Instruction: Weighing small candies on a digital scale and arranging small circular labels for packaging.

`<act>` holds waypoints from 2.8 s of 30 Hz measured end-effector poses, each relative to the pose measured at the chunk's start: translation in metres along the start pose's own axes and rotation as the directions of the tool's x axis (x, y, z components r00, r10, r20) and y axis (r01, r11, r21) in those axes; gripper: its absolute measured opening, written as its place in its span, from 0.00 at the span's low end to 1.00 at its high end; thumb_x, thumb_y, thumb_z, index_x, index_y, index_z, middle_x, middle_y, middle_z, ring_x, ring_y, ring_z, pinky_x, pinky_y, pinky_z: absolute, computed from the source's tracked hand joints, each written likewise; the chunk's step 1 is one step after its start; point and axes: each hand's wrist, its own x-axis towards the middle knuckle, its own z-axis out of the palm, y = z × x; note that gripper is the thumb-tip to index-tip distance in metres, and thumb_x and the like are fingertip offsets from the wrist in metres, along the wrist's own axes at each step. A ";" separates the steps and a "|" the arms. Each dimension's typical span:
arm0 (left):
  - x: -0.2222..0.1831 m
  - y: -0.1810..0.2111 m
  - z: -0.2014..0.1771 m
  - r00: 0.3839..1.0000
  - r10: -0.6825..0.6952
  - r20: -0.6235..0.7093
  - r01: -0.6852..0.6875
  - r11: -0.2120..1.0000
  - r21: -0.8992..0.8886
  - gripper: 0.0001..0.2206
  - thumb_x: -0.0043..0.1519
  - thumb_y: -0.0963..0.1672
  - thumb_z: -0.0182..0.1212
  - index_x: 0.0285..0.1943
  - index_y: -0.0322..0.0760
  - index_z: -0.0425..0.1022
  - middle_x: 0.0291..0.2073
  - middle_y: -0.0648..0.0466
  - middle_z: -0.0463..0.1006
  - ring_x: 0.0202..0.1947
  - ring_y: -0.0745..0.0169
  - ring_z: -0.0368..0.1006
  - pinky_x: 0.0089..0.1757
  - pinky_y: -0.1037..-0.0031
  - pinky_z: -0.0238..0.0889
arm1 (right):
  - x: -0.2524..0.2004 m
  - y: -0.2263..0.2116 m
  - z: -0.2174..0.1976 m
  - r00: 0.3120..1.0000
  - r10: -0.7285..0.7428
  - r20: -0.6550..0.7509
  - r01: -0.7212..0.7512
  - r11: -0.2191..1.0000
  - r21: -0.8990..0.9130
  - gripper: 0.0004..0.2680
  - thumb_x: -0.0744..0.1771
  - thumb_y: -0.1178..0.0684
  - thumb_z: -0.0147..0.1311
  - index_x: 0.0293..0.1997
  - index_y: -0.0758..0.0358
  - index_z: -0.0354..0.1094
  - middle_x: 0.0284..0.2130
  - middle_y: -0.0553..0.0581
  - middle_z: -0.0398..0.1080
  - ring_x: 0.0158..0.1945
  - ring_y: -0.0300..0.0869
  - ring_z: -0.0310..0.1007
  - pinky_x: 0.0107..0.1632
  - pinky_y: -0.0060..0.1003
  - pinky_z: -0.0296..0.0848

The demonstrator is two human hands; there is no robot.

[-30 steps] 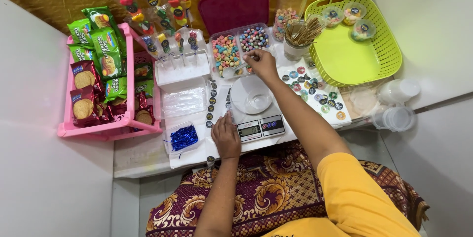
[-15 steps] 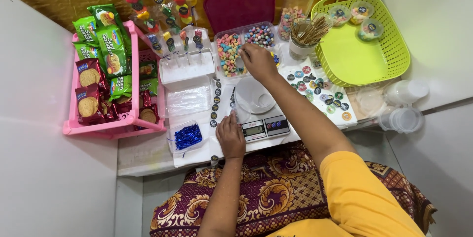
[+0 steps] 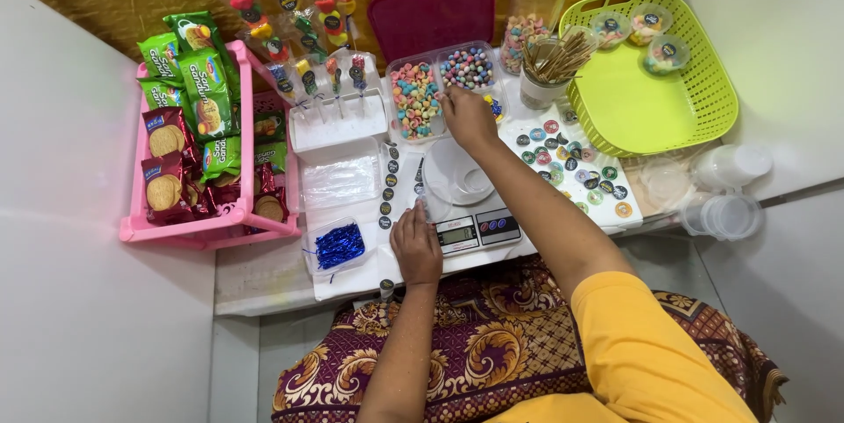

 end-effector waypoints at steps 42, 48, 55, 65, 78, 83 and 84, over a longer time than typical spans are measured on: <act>-0.002 -0.003 0.001 0.997 0.040 -0.060 -0.042 0.999 -0.022 0.28 0.68 0.55 0.47 0.74 0.39 0.63 0.55 0.49 0.75 0.62 0.52 0.67 0.63 0.53 0.51 | -0.006 -0.024 -0.009 0.957 -0.240 0.164 0.258 0.961 -0.100 0.07 0.71 0.55 0.50 0.49 0.57 0.74 0.38 0.62 0.78 0.44 0.59 0.80 0.48 0.55 0.80; -0.002 -0.003 0.003 0.997 0.034 -0.063 -0.034 0.999 0.000 0.26 0.70 0.55 0.45 0.74 0.42 0.65 0.54 0.51 0.76 0.62 0.53 0.67 0.63 0.54 0.52 | 0.017 0.045 0.046 0.949 0.304 0.082 -0.307 0.832 0.462 0.08 0.69 0.51 0.49 0.44 0.61 0.74 0.21 0.56 0.76 0.22 0.39 0.79 0.24 0.29 0.81; -0.001 -0.003 0.002 0.996 0.048 -0.071 -0.048 0.999 0.002 0.26 0.71 0.54 0.43 0.73 0.42 0.65 0.54 0.50 0.77 0.61 0.52 0.68 0.62 0.53 0.53 | 0.006 0.050 0.028 0.900 0.429 0.078 -0.381 0.686 0.620 0.07 0.68 0.54 0.50 0.39 0.64 0.75 0.22 0.63 0.76 0.21 0.42 0.80 0.23 0.32 0.84; -0.002 -0.005 0.004 0.996 0.046 -0.070 -0.044 0.999 0.031 0.27 0.70 0.56 0.45 0.73 0.40 0.65 0.54 0.49 0.77 0.61 0.52 0.68 0.62 0.52 0.53 | -0.012 0.050 0.000 0.845 0.485 0.226 -0.445 0.403 0.799 0.09 0.72 0.52 0.43 0.49 0.66 0.68 0.28 0.61 0.75 0.29 0.41 0.82 0.33 0.31 0.87; -0.007 -0.012 0.009 0.994 0.048 -0.101 -0.050 0.999 -0.013 0.28 0.69 0.56 0.50 0.74 0.42 0.64 0.55 0.51 0.76 0.62 0.54 0.67 0.62 0.56 0.53 | -0.118 0.055 -0.067 0.908 0.417 -0.042 -0.212 0.545 0.811 0.09 0.72 0.52 0.48 0.44 0.67 0.72 0.26 0.65 0.74 0.27 0.47 0.80 0.32 0.38 0.86; -0.005 -0.009 0.005 0.994 0.038 -0.103 -0.041 0.999 -0.027 0.28 0.69 0.56 0.50 0.74 0.41 0.64 0.55 0.51 0.76 0.62 0.54 0.67 0.62 0.57 0.54 | -0.160 0.044 -0.051 0.937 0.326 -0.124 -0.137 0.671 0.728 0.07 0.72 0.55 0.49 0.44 0.68 0.73 0.28 0.66 0.75 0.30 0.47 0.81 0.34 0.38 0.85; -0.005 -0.009 0.005 0.993 0.038 -0.111 -0.042 0.999 -0.031 0.28 0.69 0.55 0.50 0.74 0.41 0.64 0.55 0.51 0.76 0.61 0.54 0.68 0.62 0.57 0.55 | -0.168 0.040 -0.050 0.956 0.231 -0.179 -0.063 0.761 0.646 0.07 0.72 0.56 0.50 0.44 0.68 0.74 0.28 0.67 0.76 0.31 0.48 0.81 0.36 0.38 0.84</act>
